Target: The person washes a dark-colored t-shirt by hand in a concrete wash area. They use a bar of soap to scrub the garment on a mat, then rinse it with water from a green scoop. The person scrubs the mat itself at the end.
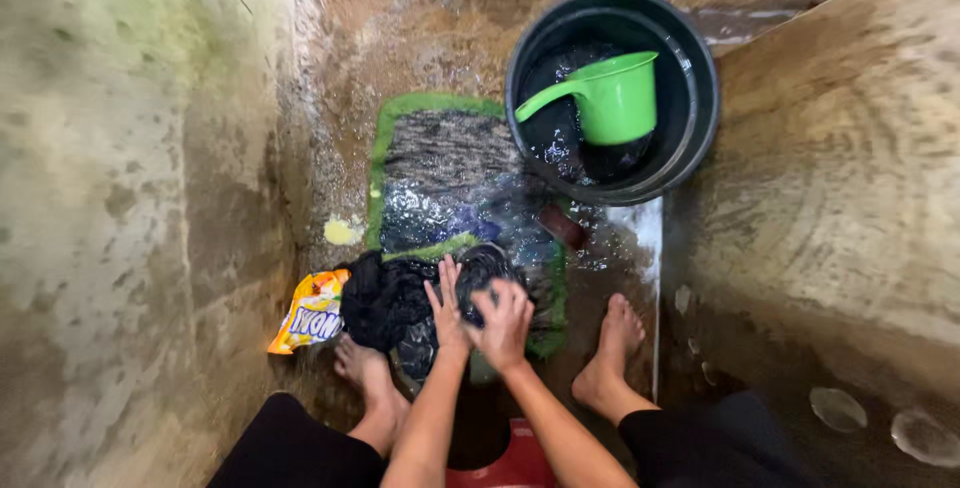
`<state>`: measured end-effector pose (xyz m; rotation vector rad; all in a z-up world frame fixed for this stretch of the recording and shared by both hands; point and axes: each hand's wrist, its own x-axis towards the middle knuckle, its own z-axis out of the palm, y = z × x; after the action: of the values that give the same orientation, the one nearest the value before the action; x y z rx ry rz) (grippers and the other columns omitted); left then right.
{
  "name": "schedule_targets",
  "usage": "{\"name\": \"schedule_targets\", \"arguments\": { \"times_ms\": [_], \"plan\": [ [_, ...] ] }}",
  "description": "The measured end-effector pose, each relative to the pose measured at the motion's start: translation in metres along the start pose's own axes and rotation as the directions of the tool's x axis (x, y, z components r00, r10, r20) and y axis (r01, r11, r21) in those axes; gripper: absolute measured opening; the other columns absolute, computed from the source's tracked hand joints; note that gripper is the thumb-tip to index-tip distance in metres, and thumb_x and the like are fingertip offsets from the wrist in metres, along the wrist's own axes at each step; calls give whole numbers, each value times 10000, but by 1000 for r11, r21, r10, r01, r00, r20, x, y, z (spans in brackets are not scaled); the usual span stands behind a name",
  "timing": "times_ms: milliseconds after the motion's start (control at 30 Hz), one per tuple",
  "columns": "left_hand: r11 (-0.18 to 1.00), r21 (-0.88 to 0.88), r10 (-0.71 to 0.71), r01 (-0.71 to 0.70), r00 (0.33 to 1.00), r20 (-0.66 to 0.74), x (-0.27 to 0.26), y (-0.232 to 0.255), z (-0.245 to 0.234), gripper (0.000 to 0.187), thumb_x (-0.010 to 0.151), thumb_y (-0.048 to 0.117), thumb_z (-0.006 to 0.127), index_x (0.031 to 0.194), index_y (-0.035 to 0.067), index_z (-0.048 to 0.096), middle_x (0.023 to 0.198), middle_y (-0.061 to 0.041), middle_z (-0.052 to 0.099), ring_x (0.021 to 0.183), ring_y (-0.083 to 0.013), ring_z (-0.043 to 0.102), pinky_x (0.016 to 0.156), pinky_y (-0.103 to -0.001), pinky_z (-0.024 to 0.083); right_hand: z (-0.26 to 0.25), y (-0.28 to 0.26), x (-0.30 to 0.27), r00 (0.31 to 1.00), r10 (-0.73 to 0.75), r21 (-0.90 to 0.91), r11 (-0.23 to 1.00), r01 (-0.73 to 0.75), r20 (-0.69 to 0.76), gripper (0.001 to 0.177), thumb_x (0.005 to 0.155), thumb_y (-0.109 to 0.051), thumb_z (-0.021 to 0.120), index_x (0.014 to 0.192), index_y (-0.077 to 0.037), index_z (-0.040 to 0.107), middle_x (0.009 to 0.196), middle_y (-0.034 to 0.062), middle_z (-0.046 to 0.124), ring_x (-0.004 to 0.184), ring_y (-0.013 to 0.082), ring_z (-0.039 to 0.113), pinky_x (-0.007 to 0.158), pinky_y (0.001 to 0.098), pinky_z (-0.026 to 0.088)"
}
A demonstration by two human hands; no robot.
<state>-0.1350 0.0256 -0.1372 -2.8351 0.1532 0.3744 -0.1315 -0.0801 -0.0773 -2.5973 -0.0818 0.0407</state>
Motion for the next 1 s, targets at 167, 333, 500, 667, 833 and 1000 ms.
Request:
{"name": "schedule_targets", "arguments": {
  "times_ms": [167, 333, 500, 667, 833, 1000],
  "plan": [
    [971, -239, 76, -15, 966, 247, -6, -9, -4, 862, 899, 391, 558, 1582, -45, 264, 1712, -232, 58, 1581, -365, 23, 1233, -611, 84, 38, 35, 69, 971, 177, -180, 973, -147, 163, 459, 854, -597, 758, 1065, -190, 737, 1128, 126, 611, 1129, 320, 527, 923, 519, 397],
    [856, -511, 122, 73, 933, 338, -1, -8, -19, 1050, 806, 464, 674, 1555, -127, 234, 1673, -231, 22, 1565, -369, 16, 1222, -643, 74, 29, 23, 77, 990, 57, -33, 998, -62, -127, 409, 802, -498, 809, 1021, -163, 720, 1140, 96, 618, 1141, 323, 537, 909, 505, 415],
    [992, 125, 15, 0, 993, -118, -7, -8, -1, 958, 829, 402, 752, 1556, 7, 269, 1701, -205, 68, 1582, -345, 65, 1239, -621, 107, -2, -16, -1, 972, 14, -16, 1000, -18, -236, 335, 718, -433, 824, 927, -200, 706, 1135, 94, 598, 1118, 356, 522, 913, 506, 423],
    [873, -488, 128, 16, 957, 261, 0, -10, -11, 1072, 845, 528, 710, 1515, -179, 262, 1685, -270, 67, 1575, -400, 33, 1221, -674, 86, 24, 12, 70, 992, 90, -104, 990, -99, -85, 341, 830, -489, 804, 978, -189, 734, 1113, 65, 617, 1068, 311, 556, 912, 492, 430],
    [769, -625, 62, 136, 957, 284, 4, -15, -48, 1069, 795, 456, 733, 1574, -87, 243, 1680, -246, 127, 1514, -393, 92, 1114, -668, 160, 8, 40, 99, 990, 87, 172, 980, -105, 109, 479, 780, -501, 795, 1106, -158, 721, 1121, 94, 637, 1076, 344, 557, 910, 503, 412],
    [274, -917, -206, 291, 949, 239, 51, 0, -52, 580, 966, 344, 599, 1468, 69, 508, 1394, -198, 466, 1283, -391, 393, 1026, -583, 332, -11, 53, 71, 990, 44, 298, 954, -1, -136, 331, 985, -329, 676, 1203, -80, 679, 1303, 145, 619, 1200, 359, 538, 1036, 486, 421]
  ]
}}
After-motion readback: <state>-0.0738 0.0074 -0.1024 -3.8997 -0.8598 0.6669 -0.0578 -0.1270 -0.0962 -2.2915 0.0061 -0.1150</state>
